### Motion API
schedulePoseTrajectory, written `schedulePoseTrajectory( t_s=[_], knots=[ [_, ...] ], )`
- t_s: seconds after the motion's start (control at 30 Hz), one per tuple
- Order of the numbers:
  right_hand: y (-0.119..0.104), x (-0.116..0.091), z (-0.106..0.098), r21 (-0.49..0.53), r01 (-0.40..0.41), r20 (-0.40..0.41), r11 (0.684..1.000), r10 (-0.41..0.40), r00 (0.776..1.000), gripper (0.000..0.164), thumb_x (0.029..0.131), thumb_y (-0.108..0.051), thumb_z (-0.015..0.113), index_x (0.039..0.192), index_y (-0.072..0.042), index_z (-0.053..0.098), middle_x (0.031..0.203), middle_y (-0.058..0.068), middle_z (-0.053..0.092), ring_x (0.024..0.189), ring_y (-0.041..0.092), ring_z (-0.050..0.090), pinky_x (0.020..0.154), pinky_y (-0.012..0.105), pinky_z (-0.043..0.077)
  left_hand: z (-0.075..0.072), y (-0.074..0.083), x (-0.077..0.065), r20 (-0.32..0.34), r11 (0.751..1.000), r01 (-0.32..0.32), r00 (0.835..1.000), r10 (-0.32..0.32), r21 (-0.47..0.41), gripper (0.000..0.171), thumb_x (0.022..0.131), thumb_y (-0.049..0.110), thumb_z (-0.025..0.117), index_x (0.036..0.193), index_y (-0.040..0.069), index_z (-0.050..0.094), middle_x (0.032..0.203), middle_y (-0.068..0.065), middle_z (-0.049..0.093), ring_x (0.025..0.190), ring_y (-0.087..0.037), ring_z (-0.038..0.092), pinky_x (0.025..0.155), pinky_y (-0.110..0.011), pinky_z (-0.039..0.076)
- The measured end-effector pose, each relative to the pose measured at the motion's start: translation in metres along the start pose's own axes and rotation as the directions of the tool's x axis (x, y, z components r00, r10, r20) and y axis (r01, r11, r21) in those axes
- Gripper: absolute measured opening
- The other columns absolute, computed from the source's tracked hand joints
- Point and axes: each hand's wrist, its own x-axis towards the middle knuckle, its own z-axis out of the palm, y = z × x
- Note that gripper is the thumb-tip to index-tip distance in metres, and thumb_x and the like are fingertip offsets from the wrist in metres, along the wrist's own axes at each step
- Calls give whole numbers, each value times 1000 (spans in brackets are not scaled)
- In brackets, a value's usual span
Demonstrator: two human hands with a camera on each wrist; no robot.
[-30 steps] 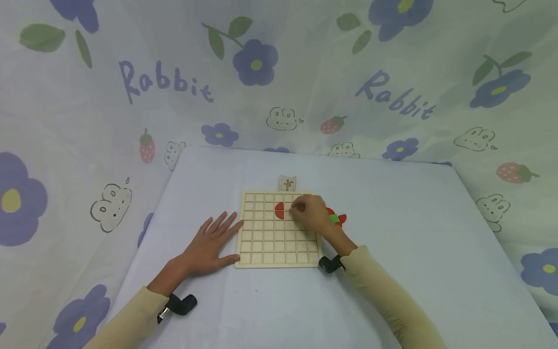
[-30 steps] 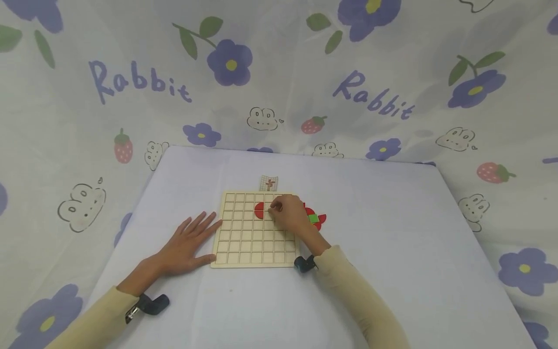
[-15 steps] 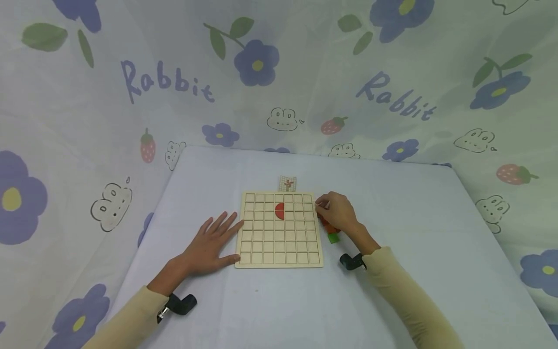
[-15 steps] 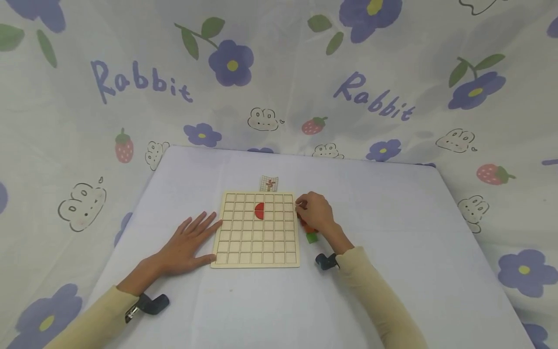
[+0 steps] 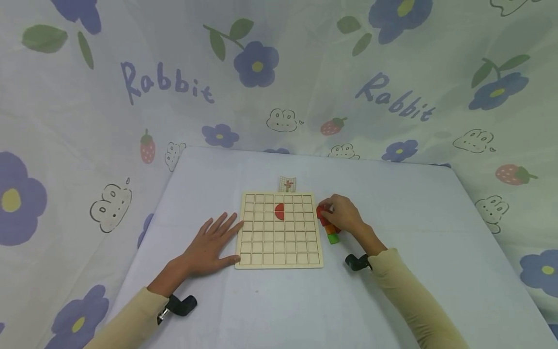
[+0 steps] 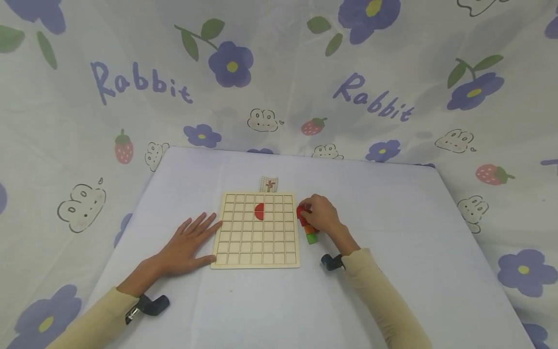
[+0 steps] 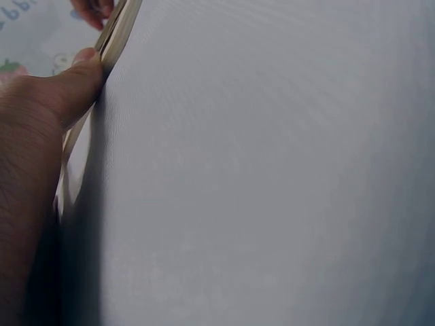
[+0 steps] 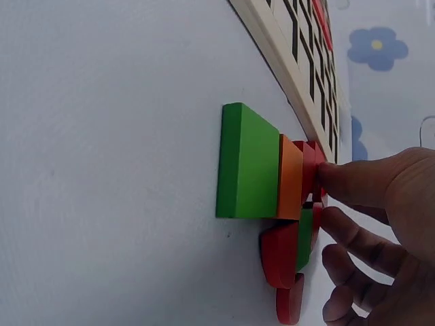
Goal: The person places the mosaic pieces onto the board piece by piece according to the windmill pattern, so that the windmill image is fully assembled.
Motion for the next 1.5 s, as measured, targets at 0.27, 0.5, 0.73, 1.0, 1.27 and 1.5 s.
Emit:
schedulePoseTrajectory(
  t_s=[0.27, 0.5, 0.73, 1.0, 1.27, 1.5],
  knots=[
    [4, 5, 1, 3, 13, 11, 1000, -13, 1000, 33, 91, -15, 69, 123, -11, 69, 97, 5, 65, 80, 19, 58, 63, 30, 51, 1, -1, 0, 0, 1000, -3, 1000, 3, -10, 89, 90, 69, 51, 157, 17, 27, 163, -9, 17, 148, -35, 10, 114, -59, 9],
    [5, 9, -1, 20, 33, 36, 999, -33, 999, 20, 91, -10, 69, 111, -8, 73, 95, 4, 63, 82, 20, 57, 70, 33, 51, -1, 0, -1, -17, 1000, -14, 1000, 14, 0, 88, 89, 67, 53, 156, 15, 29, 162, -11, 19, 147, -36, 13, 113, -60, 12],
    [6, 7, -2, 70, 24, 13, 997, -25, 1000, 16, 90, -7, 69, 105, -5, 71, 101, 8, 63, 90, 24, 56, 79, 38, 51, -3, 1, 0, 16, 1000, 13, 1000, -13, 15, 88, 90, 68, 51, 157, 17, 27, 163, -8, 16, 148, -34, 10, 114, -58, 10],
    [3, 3, -2, 138, 9, -64, 990, 0, 998, 14, 90, -9, 71, 103, -7, 73, 93, 4, 69, 82, 20, 60, 68, 33, 53, -2, 0, 0, 17, 1000, 6, 1000, -7, 19, 88, 90, 69, 50, 157, 18, 26, 163, -8, 16, 148, -34, 9, 114, -58, 11],
    [-11, 6, -1, 193, 109, -149, 975, -80, 986, 12, 90, -11, 73, 100, -7, 75, 88, 1, 70, 76, 19, 59, 55, 30, 52, -2, -2, -1, 31, 1000, 2, 1000, -2, 20, 88, 91, 70, 47, 158, 19, 24, 164, -7, 13, 149, -33, 7, 115, -57, 9],
    [-30, 14, 8, 229, 192, -103, 954, -172, 980, 10, 89, -14, 75, 96, -8, 77, 87, -1, 71, 77, 17, 59, 61, 31, 50, -2, -1, 0, 26, 1000, 5, 1000, -6, 19, 88, 90, 69, 48, 158, 18, 24, 163, -8, 14, 149, -33, 8, 115, -58, 9]
  ],
)
